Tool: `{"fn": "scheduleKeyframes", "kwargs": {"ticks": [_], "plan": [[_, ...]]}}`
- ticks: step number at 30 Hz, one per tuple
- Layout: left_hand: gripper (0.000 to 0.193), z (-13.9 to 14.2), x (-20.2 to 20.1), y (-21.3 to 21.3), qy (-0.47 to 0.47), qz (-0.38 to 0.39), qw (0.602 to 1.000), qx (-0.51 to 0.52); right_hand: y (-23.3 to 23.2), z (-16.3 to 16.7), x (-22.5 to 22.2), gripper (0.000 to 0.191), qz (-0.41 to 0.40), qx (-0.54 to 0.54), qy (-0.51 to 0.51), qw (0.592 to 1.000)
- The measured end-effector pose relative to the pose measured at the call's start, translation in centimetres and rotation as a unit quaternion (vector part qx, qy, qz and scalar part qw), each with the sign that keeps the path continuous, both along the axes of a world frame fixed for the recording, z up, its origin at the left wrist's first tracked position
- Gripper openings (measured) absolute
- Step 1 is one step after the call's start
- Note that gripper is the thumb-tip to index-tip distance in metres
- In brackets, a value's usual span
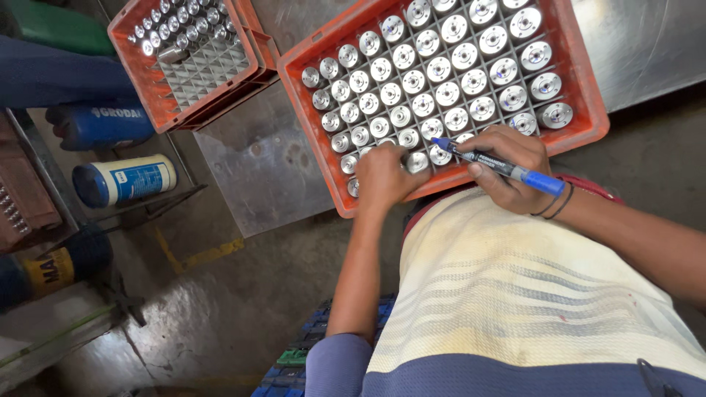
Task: The person picks up small cylindrical metal parts from an orange crate, marks each one with a blue marker, and places them back into the crate. The person moves between two crates during the process.
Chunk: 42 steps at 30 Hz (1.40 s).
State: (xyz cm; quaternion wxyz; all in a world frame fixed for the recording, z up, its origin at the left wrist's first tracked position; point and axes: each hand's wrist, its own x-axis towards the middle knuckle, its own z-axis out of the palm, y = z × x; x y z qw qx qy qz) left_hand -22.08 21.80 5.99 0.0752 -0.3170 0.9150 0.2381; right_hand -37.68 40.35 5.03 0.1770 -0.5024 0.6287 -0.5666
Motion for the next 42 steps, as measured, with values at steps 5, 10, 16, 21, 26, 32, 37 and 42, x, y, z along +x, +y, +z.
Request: {"fn": "scheduleKeyframes", "kwargs": {"ticks": [5, 10, 16, 21, 26, 32, 37, 42], "plan": [[0.039, -1.8, 3.2, -2.2, 0.348, 0.141, 0.884, 0.28, 0.3, 1.4, 0.3, 0.021, 0.019, -0.019, 0.07, 0.997], [0.041, -7.0, 0.6, 1.7, 0.378, 0.401, 0.676, 0.49, -1.3, 1.1, 0.6, 0.024, 0.114, -0.084, 0.136, 0.98], [0.042, -6.8, -0.1, 3.0, 0.411, 0.395, 0.631, 0.527, -0.9, 0.4, 1.3, 0.022, 0.132, -0.073, 0.11, 0.982], [0.025, -6.2, -0.3, 3.2, 0.405, 0.355, 0.662, 0.521, -0.1, 0.5, 1.3, 0.022, 0.1, -0.05, 0.074, 0.991], [0.032, -4.9, -0.6, 3.3, 0.421, 0.322, 0.65, 0.545, 0.3, 0.7, 1.3, 0.022, 0.081, -0.021, 0.039, 0.996], [0.03, 1.4, 1.2, 2.5, 0.121, 0.092, 0.988, 0.025, 1.1, 0.3, -0.4, 0.019, -0.003, -0.028, 0.024, 0.999], [0.031, 2.4, -0.4, 3.2, 0.081, 0.079, 0.994, 0.003, 1.9, -0.1, -0.9, 0.021, -0.02, -0.003, -0.017, 1.0], [0.043, 0.5, -3.7, 2.6, -0.04, 0.049, 0.998, 0.013, 1.9, 0.0, -1.2, 0.022, -0.016, 0.0, -0.023, 1.0]]}}
